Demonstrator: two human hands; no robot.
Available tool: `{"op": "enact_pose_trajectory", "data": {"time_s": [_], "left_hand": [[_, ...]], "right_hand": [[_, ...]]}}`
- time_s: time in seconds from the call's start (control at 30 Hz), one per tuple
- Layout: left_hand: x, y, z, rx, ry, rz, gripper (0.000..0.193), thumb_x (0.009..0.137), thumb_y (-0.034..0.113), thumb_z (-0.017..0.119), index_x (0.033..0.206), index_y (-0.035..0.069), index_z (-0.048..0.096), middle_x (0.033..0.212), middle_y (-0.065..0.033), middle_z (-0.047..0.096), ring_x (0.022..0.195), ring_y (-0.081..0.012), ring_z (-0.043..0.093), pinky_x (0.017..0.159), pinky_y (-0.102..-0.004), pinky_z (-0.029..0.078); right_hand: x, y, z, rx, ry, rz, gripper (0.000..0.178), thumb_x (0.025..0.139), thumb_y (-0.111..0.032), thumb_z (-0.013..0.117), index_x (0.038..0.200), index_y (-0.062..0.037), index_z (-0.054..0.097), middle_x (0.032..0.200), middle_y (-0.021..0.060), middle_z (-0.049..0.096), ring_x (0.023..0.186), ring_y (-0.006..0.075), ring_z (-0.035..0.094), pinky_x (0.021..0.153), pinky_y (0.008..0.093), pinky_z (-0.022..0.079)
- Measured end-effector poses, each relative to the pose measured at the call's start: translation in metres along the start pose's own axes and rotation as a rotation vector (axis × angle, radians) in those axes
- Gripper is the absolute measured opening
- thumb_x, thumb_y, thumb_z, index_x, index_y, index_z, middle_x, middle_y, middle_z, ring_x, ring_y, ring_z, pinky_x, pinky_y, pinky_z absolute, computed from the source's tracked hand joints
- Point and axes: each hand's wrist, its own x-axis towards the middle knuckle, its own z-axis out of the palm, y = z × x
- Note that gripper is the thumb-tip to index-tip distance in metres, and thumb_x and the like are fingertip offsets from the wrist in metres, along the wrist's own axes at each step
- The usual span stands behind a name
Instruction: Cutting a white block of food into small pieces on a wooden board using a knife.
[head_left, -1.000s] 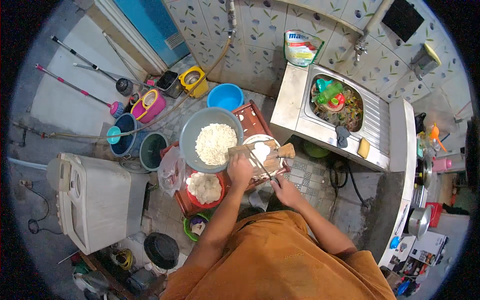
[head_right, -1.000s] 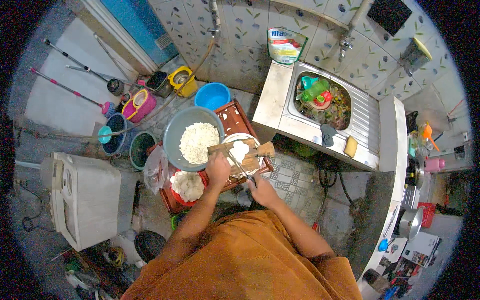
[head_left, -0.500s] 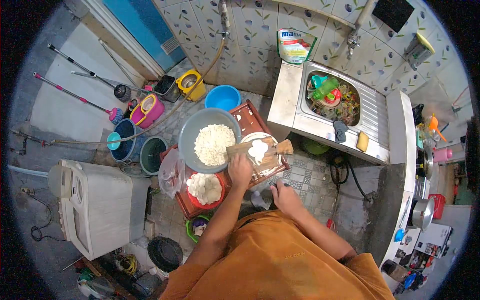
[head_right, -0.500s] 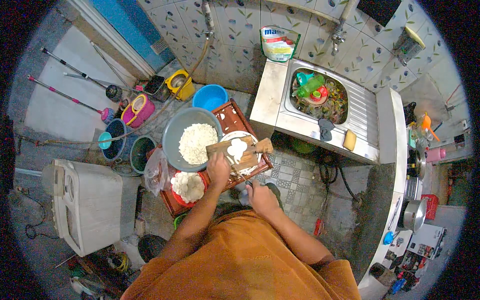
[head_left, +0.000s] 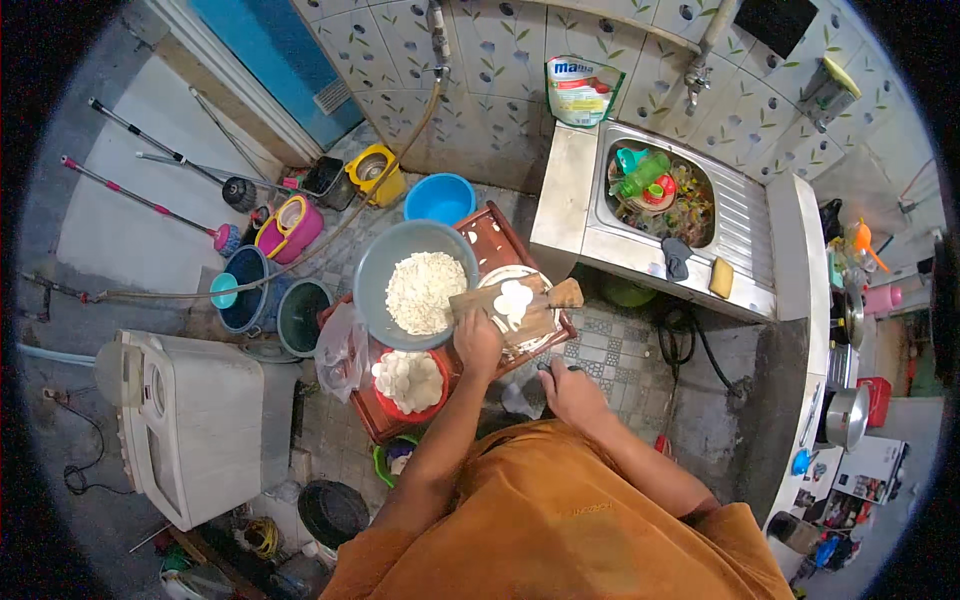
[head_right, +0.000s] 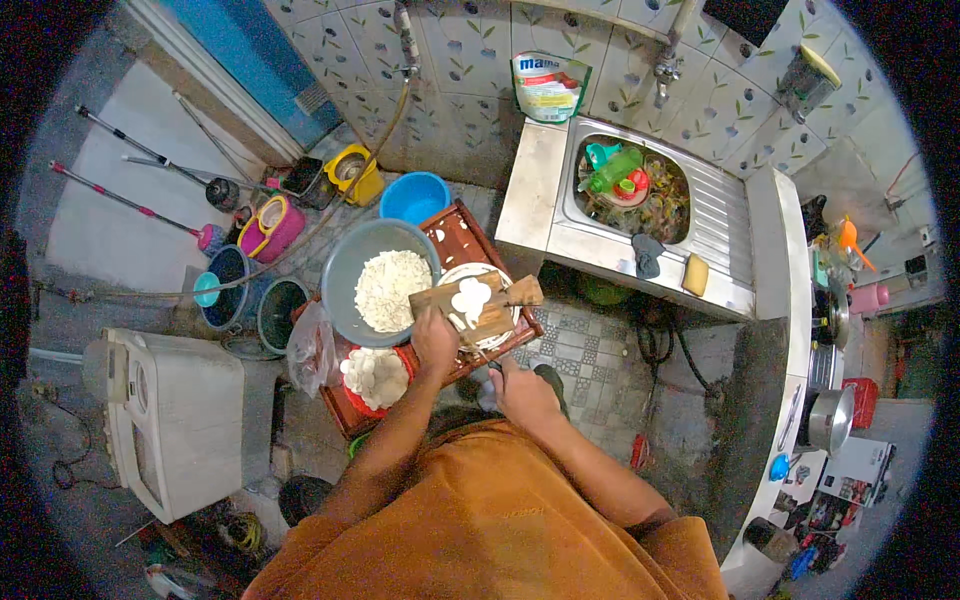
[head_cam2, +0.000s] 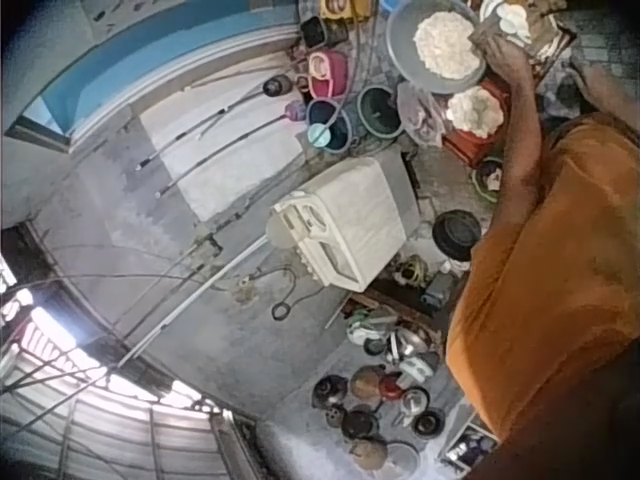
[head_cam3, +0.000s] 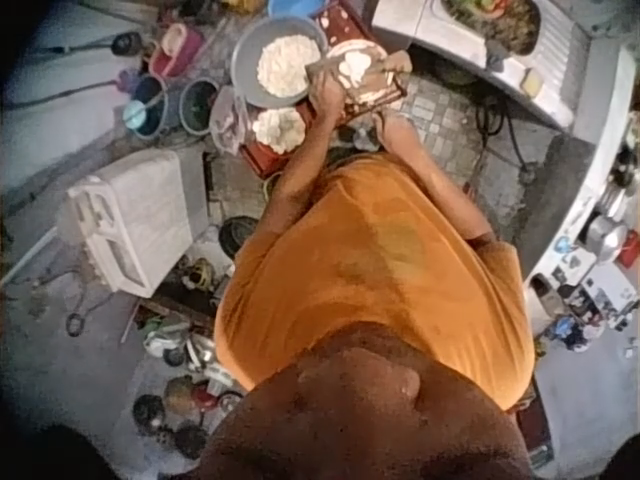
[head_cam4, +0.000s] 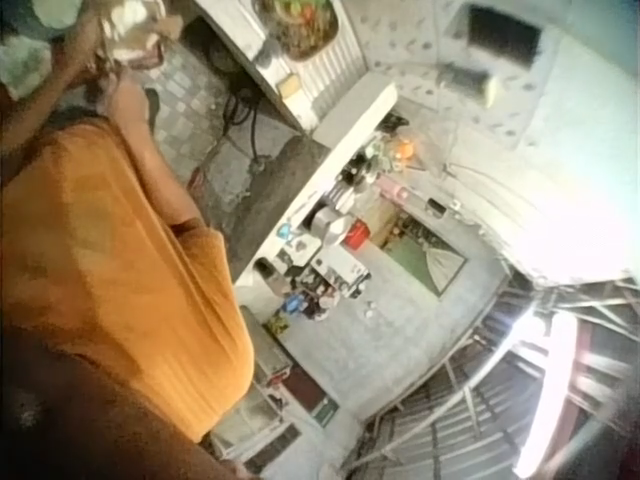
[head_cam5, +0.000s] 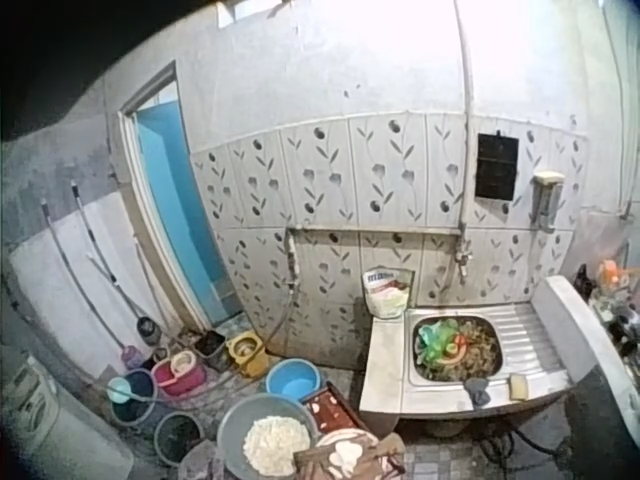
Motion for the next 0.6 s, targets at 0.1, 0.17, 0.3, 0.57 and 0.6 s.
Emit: {"op": "enact_pose_trajectory", "data": {"time_s": [0.1, 0.17, 0.3, 0.57, 0.6], "left_hand": [[0.0018, 0.0018, 0.0012, -0.008, 0.089, 0.017, 0.010, 0.077, 0.012, 0.054, 0.080, 0.004, 0.059, 0.085, -0.0129, 0.059, 0.085, -0.0313, 0.057, 0.072, -0.0420, 0.047], [0.0023, -0.0001, 0.0008, -0.006, 0.030, 0.040, 0.010, 0.077, 0.012, 0.054, 0.079, 0.004, 0.059, 0.085, -0.0127, 0.059, 0.084, -0.0314, 0.057, 0.072, -0.0421, 0.046], [0.0029, -0.0016, 0.0023, -0.014, 0.035, 0.025, 0.010, 0.076, 0.012, 0.054, 0.079, 0.004, 0.059, 0.083, -0.0126, 0.058, 0.083, -0.0315, 0.057, 0.071, -0.0425, 0.046], [0.0036, -0.0015, 0.0022, -0.019, 0.075, 0.036, 0.008, 0.075, 0.012, 0.053, 0.074, 0.005, 0.057, 0.082, -0.0124, 0.058, 0.083, -0.0313, 0.057, 0.070, -0.0428, 0.045], [0.0034, -0.0018, 0.0023, -0.020, 0.075, 0.036, 0.008, 0.075, 0.012, 0.053, 0.074, 0.005, 0.057, 0.082, -0.0124, 0.058, 0.083, -0.0313, 0.057, 0.070, -0.0428, 0.045]], "right_hand": [[0.0025, 0.0022, 0.0025, -0.028, 0.017, 0.003, 0.035, 0.096, -0.034, 0.043, 0.097, -0.0007, 0.051, 0.072, 0.0290, 0.061, 0.071, 0.0484, 0.060, 0.066, 0.0556, 0.049], [0.0035, 0.0004, 0.0019, -0.034, 0.007, 0.011, 0.034, 0.096, -0.034, 0.042, 0.097, -0.0012, 0.051, 0.072, 0.0287, 0.061, 0.071, 0.0484, 0.060, 0.066, 0.0556, 0.049], [0.0042, -0.0054, -0.0031, -0.053, -0.020, 0.019, 0.034, 0.096, -0.035, 0.041, 0.098, -0.0024, 0.051, 0.075, 0.0282, 0.062, 0.072, 0.0480, 0.060, 0.067, 0.0555, 0.049], [0.0087, -0.0034, -0.0019, -0.066, -0.056, 0.023, 0.034, 0.097, -0.036, 0.039, 0.101, -0.0032, 0.047, 0.077, 0.0284, 0.062, 0.075, 0.0473, 0.061, 0.068, 0.0554, 0.049], [0.0092, -0.0026, -0.0007, -0.075, -0.066, 0.019, 0.034, 0.097, -0.036, 0.038, 0.101, -0.0032, 0.046, 0.078, 0.0284, 0.062, 0.075, 0.0474, 0.061, 0.068, 0.0555, 0.048]]}}
